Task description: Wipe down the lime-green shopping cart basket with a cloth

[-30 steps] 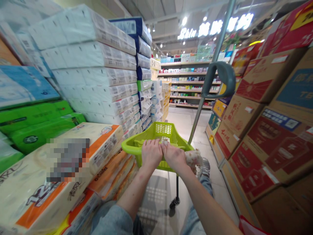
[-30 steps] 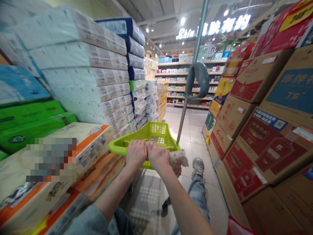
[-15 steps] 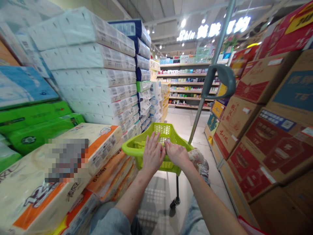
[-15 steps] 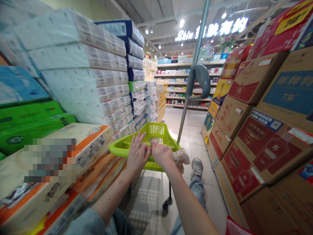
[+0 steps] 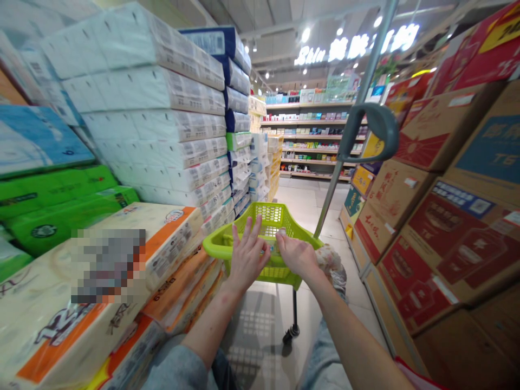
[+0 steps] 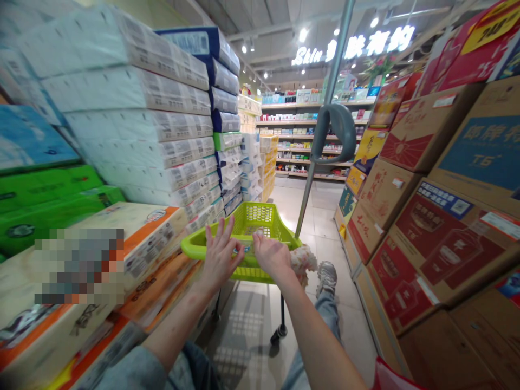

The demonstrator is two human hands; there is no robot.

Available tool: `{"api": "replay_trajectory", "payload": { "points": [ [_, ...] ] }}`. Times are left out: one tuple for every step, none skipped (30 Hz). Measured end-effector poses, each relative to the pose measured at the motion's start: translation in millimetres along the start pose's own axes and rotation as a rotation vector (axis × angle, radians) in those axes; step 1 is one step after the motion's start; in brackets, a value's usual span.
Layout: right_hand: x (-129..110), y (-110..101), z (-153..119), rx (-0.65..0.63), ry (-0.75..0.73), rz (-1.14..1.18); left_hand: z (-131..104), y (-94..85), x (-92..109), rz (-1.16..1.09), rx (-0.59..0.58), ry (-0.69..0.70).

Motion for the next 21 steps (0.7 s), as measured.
{"api": "replay_trajectory", "payload": {
  "points": [
    [1, 0, -1, 0.002, 0.004, 0.0, 1, 0.3, -4, -0.004, 0.0, -0.021],
    [1, -1, -1, 0.005, 0.007, 0.001, 1, 1.2, -8, -0.004, -0.003, -0.057],
    [2, -1, -2, 0.01, 0.009, 0.0, 1, 2.9, -14, 0.0, -0.009, -0.104],
    [2, -1, -3, 0.019, 0.013, -0.001, 1, 5.5, -20, 0.005, -0.023, -0.153],
    [2, -1, -4, 0.029, 0.016, -0.001, 1, 8.9, -25, 0.01, -0.047, -0.194],
    [1, 0, -5, 0.041, 0.014, 0.001, 1, 13.0, -28, 0.013, -0.08, -0.225],
    [-1, 0, -6, 0.055, 0.009, 0.003, 0, 17.0, -30, 0.015, -0.117, -0.247],
    [-4, 0, -7, 0.071, 0.003, 0.006, 0, 20.5, -31, 0.016, -0.153, -0.263],
    [-7, 0, -8, 0.093, -0.006, 0.008, 0, 22.8, -31, 0.02, -0.179, -0.273],
    [-11, 0, -9, 0.12, -0.022, 0.008, 0, 24.0, -31, 0.024, -0.197, -0.28],
    [-16, -1, -10, 0.151, -0.046, 0.009, 0, 24.3, -31, 0.03, -0.207, -0.283],
    [-21, -3, -11, 0.185, -0.076, 0.01, 0, 24.2, -30, 0.036, -0.215, -0.282],
    [-26, -4, -13, 0.215, -0.112, 0.016, 1, 24.0, -30, 0.043, -0.221, -0.277],
    [-29, -6, -14, 0.24, -0.155, 0.027, 1, 23.8, -29, 0.049, -0.226, -0.272],
    [-32, -7, -16, 0.254, -0.203, 0.04, 1, 23.7, -29, 0.055, -0.229, -0.266],
    [-33, -7, -17, 0.257, -0.249, 0.052, 0, 23.6, -29, 0.059, -0.231, -0.258],
    [-33, -8, -17, 0.25, -0.284, 0.06, 0, 23.8, -29, 0.06, -0.232, -0.251],
    [-30, -7, -17, 0.233, -0.305, 0.063, 0, 24.3, -29, 0.059, -0.233, -0.242],
    [-25, -6, -15, 0.205, -0.304, 0.061, 0, 25.0, -28, 0.056, -0.236, -0.236],
    [-18, -4, -12, 0.164, -0.277, 0.055, -1, 25.9, -28, 0.054, -0.238, -0.232],
    [-10, -1, -8, 0.11, -0.228, 0.044, -1, 26.7, -27, 0.054, -0.238, -0.232]
  ]
}}
Point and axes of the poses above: each hand's wrist, its own z-axis towards the middle knuckle, its own y-axis out of the palm, x = y × z, the point moved 8 cm from there along z, towards the middle knuckle, and after that the axes turned 6 degrees about -z, right-handed, at the moved point
